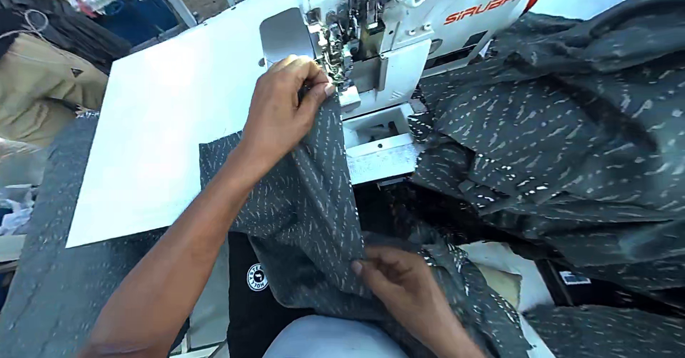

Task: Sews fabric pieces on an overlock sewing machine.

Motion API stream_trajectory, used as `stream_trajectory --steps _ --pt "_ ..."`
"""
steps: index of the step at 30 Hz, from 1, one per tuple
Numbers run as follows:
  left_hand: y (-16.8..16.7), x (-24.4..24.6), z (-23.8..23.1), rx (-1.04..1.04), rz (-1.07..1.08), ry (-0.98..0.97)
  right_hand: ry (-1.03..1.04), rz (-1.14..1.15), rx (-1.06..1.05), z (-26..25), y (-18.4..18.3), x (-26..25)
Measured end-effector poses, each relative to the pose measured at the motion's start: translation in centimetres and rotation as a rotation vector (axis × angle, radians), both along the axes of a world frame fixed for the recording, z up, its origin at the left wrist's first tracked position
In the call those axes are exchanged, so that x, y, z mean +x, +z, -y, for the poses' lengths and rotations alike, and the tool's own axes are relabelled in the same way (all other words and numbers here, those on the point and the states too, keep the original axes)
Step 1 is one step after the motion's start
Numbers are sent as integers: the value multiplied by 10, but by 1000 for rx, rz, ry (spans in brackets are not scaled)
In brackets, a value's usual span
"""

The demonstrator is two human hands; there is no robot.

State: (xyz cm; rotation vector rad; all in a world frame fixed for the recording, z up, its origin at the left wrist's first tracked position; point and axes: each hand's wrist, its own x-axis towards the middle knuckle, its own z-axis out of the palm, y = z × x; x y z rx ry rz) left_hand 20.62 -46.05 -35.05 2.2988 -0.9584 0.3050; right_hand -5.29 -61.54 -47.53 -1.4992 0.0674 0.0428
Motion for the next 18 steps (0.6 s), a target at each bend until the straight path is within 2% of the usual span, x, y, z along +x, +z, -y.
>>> stream_trajectory --steps 4,9,12,18 --pt "-3 3 1 -110 -39 53 130 47 -36 2 -10 12" --pt "-6 -26 6 138 229 170 234 79 -137 3 -10 14" --pt "-14 -56 10 187 205 176 302 69 -174 8 -4 8" --pt "-13 -63 14 214 190 139 316 155 -162 20 -11 4"
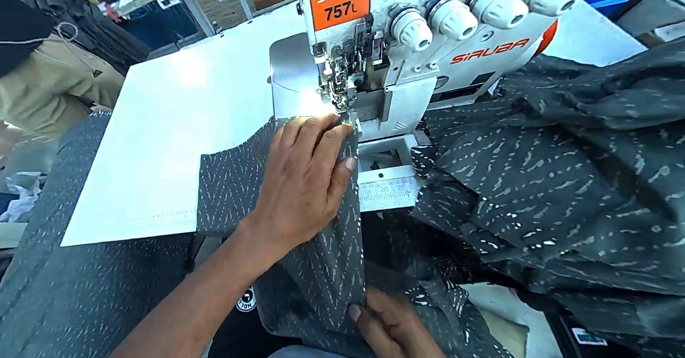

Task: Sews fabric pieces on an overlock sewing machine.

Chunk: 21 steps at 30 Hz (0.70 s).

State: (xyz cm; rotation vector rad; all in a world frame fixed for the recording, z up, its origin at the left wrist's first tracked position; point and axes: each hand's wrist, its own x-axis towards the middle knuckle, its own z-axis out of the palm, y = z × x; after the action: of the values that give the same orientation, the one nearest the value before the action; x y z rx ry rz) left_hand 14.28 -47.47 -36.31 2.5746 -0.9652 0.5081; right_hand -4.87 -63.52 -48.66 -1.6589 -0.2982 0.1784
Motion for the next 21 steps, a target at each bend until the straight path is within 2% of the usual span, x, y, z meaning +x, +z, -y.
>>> stream_trajectory --steps 11,16,21 --pt "6 -1 5 170 -4 75 18 4 53 11 5 12" --pt "10 -2 -2 37 -136 42 -23 -1 213 15 14 11" --pt "16 35 -12 -4 -272 52 -68 92 263 17 30 39"
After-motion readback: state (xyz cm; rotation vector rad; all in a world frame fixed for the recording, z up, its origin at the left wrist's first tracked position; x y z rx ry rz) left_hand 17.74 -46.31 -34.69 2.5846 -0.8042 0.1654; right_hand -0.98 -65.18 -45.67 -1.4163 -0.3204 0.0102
